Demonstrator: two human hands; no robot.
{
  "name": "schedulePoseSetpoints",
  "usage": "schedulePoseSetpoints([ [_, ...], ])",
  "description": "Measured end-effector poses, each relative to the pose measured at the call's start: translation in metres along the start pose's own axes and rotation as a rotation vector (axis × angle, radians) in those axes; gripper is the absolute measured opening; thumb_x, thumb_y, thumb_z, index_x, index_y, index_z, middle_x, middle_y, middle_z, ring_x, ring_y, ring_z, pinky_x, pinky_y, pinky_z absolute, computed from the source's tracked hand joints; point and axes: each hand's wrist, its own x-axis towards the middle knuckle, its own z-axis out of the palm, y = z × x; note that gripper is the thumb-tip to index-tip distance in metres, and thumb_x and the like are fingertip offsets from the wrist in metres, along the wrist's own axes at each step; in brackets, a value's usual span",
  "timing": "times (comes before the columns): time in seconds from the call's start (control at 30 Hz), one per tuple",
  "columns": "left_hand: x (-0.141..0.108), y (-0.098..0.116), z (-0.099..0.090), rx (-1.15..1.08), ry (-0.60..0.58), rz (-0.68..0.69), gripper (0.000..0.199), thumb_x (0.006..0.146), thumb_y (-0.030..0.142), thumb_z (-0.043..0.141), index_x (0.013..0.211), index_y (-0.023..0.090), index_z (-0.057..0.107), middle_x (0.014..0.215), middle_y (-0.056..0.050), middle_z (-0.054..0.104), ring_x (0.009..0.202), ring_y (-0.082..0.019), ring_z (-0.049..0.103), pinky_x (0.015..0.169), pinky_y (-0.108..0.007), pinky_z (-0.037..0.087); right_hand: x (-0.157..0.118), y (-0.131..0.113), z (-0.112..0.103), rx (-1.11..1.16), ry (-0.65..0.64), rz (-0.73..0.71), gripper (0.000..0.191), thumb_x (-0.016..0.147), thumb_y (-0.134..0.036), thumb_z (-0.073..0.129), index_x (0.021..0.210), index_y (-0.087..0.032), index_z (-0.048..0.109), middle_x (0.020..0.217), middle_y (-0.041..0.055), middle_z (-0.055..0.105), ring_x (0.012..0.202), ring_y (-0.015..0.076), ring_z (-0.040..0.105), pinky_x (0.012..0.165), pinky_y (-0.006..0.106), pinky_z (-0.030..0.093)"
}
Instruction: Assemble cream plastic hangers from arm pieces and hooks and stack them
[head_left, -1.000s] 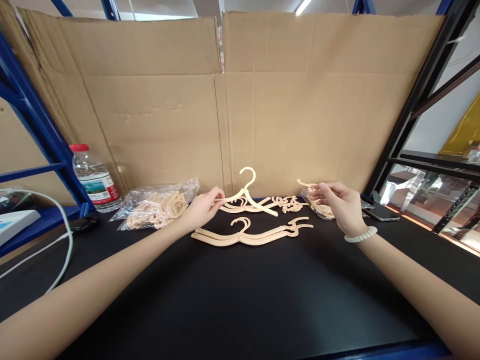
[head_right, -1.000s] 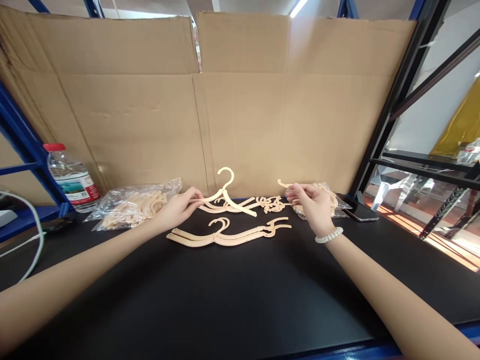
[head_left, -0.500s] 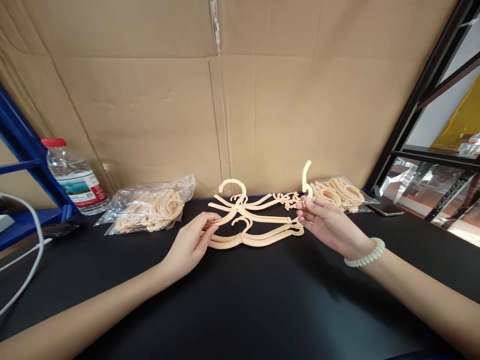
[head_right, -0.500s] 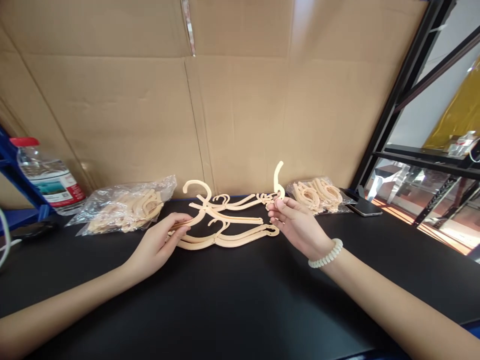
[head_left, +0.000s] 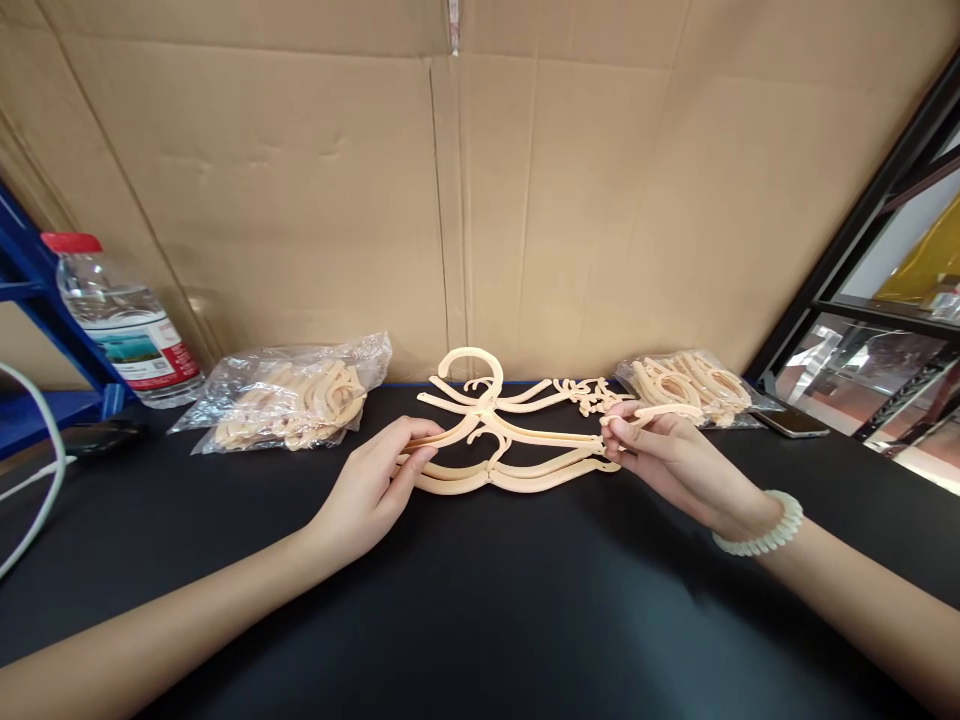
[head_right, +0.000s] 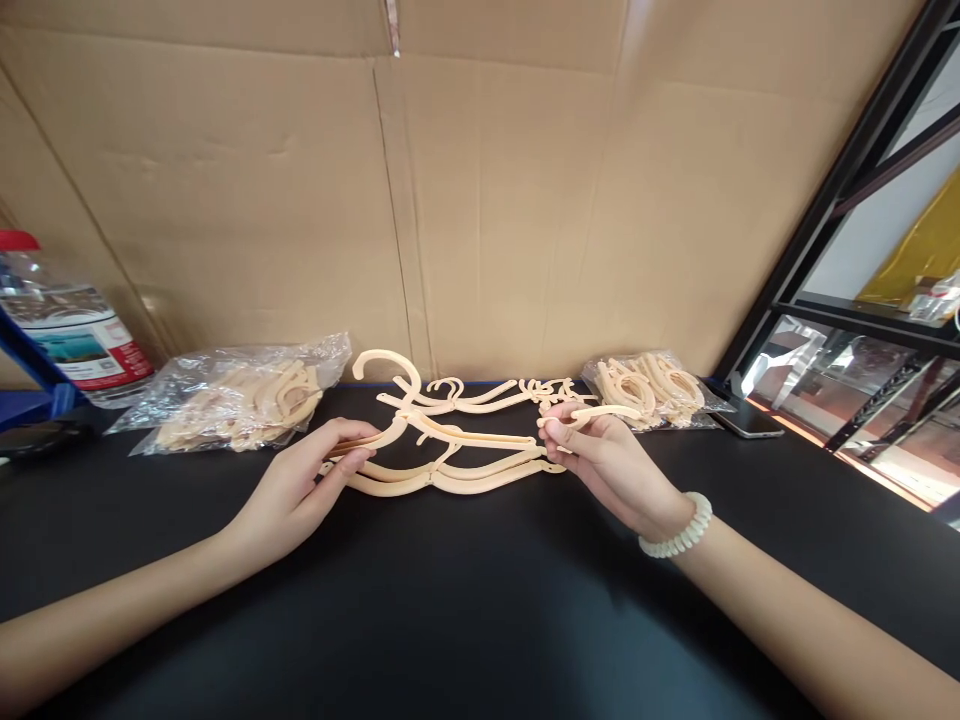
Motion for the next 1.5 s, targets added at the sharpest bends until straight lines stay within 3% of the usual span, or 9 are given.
schedulePoseSetpoints([
  [0.3,0.0,0.003,-0.001,-0.018,0.009,-0.032,0.019,0.097,0.034,0.044,0.105,0.022,0.057,0.097,-0.003,0.066,0.086,-0.017,0.064,0.066,-0.024,0.053,-0.004,-0.005,0.005,0.055,-0.126,0.139,0.015,0.084,-0.032,0.073,0.081,-0.019,0.065,0.092,0.0028,0.063,0.098,0.0191,0.062,0.095,0.036,0.049],
  [0.6,0.0,0.004,-0.001,-0.002,0.018,0.009,0.017,0.096,0.03,0.045,0.105,0.022,0.057,0.094,-0.001,0.065,0.082,-0.015,0.063,0.066,-0.023,0.052,-0.005,-0.006,0.0,0.163,-0.166,0.287,0.013,0.082,-0.025,0.073,0.08,-0.017,0.064,0.088,0.0029,0.07,0.097,0.0238,0.069,0.087,0.033,0.055],
  [0.83,-0.001,0.003,0.0,-0.007,0.016,0.005,0.016,0.096,0.028,0.046,0.106,0.022,0.057,0.096,-0.002,0.064,0.084,-0.015,0.062,0.066,-0.021,0.052,-0.004,-0.006,-0.002,0.14,-0.205,0.317,0.013,0.082,-0.025,0.074,0.083,-0.016,0.065,0.085,0.0054,0.072,0.09,0.0194,0.071,0.089,0.03,0.055],
  [1.07,-0.002,0.002,0.0,0.025,0.011,0.052,0.015,0.097,0.025,0.044,0.106,0.022,0.056,0.097,-0.002,0.063,0.085,-0.015,0.062,0.066,-0.022,0.051,-0.005,-0.006,-0.002,0.089,-0.17,0.339,0.015,0.078,-0.021,0.079,0.082,-0.016,0.066,0.079,0.002,0.069,0.081,0.0142,0.07,0.084,0.026,0.055],
  [1.5,-0.002,0.001,-0.001,0.059,0.012,0.09,0.016,0.097,0.024,0.042,0.105,0.022,0.056,0.09,-0.001,0.064,0.077,-0.015,0.062,0.065,-0.024,0.048,-0.01,-0.006,0.007,-0.086,-0.088,0.204,0.024,0.073,-0.028,0.082,0.077,-0.017,0.061,0.073,0.001,0.067,0.07,0.0129,0.064,0.071,0.026,0.053],
])
